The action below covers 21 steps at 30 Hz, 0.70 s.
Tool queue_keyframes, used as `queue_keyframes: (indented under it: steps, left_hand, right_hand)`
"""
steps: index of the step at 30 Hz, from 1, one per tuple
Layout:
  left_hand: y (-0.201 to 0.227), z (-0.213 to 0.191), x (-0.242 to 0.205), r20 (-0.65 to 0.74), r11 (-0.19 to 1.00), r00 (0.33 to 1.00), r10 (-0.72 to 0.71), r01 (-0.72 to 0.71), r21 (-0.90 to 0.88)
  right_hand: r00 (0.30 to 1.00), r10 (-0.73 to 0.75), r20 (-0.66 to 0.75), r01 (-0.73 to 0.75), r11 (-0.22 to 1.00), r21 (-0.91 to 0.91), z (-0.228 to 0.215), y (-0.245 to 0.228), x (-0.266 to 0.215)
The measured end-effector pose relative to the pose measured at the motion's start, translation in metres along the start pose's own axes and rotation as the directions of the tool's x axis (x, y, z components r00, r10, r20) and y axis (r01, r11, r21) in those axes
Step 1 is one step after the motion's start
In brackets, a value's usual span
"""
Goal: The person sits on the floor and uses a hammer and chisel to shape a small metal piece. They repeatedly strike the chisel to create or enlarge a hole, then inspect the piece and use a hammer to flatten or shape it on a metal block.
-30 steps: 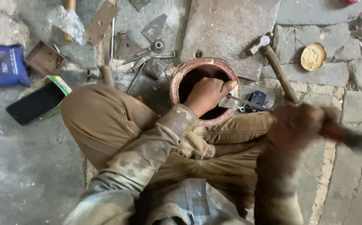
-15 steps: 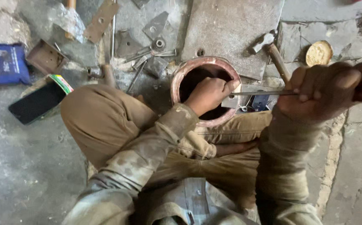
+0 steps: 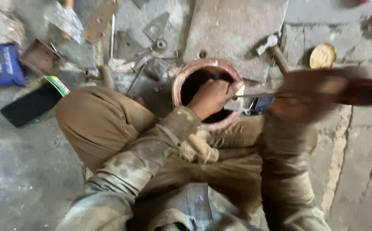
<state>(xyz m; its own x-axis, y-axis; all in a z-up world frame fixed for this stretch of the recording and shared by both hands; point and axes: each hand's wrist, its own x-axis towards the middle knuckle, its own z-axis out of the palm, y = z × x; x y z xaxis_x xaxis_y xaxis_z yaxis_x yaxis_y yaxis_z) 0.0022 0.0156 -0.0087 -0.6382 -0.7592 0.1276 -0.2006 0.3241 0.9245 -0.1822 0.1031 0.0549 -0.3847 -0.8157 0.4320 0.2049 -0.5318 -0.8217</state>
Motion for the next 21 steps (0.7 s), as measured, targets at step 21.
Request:
queue_keyframes:
  steps: [21]
  left_hand:
    - [0.008,-0.012,0.012,0.002,0.988,0.999,0.034,-0.034,0.149]
  right_hand:
    - [0.995,-0.078,0.069,0.063,0.979,0.192,0.039,-0.011,0.014]
